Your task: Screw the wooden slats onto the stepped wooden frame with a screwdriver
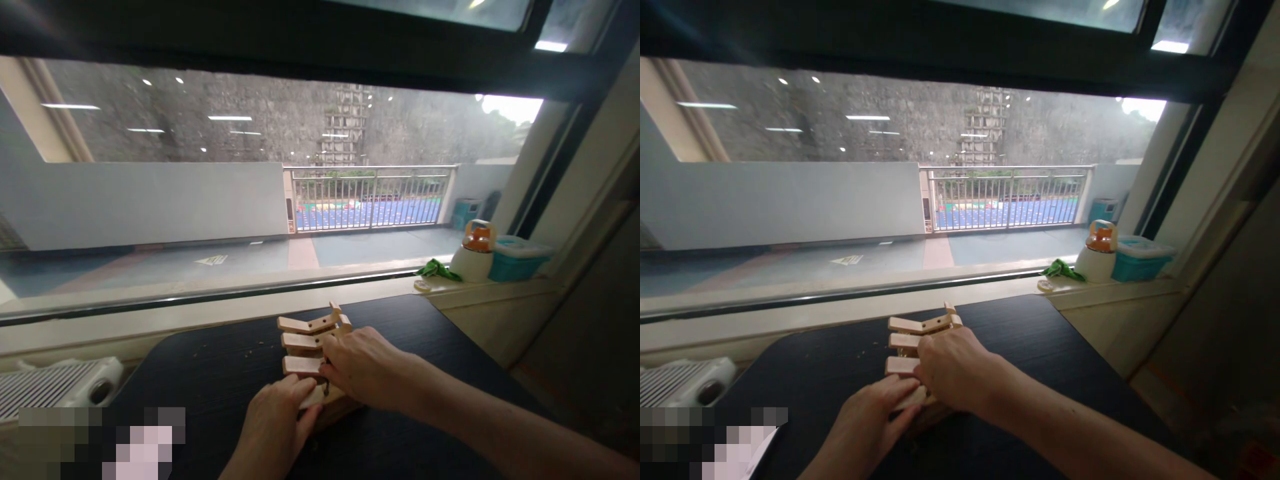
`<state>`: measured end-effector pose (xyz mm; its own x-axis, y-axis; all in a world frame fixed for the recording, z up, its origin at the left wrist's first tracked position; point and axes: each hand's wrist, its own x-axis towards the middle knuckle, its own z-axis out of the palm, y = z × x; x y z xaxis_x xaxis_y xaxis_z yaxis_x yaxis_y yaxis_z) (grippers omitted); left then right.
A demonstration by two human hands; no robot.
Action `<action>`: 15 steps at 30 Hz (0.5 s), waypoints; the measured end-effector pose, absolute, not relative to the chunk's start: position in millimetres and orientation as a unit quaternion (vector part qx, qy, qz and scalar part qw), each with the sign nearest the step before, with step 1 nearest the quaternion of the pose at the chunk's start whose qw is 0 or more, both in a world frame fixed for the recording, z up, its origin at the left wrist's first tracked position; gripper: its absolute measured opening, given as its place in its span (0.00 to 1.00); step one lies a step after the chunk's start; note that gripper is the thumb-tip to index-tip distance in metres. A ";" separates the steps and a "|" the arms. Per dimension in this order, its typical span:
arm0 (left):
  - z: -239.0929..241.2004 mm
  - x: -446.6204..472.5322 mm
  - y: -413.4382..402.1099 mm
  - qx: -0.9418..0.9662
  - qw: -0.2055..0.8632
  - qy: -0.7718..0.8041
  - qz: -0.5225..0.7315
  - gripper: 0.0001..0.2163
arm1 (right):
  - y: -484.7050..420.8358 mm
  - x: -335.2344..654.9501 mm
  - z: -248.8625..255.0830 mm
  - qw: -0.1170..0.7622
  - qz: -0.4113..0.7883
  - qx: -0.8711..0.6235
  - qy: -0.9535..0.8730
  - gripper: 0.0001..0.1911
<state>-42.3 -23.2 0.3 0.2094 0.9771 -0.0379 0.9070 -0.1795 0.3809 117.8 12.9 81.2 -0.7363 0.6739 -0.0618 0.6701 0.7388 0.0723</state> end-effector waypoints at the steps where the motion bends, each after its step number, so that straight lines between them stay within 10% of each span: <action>1: 0.3 -42.4 -23.2 0.760 0.164 0.620 0.108 0.11 | 12.7 118.0 82.7 0.034 0.022 0.368 0.929 0.15; 15: -3.1 -42.1 -22.3 0.766 0.151 0.615 0.113 0.11 | 22.4 123.7 78.9 0.031 -0.001 0.327 0.945 0.15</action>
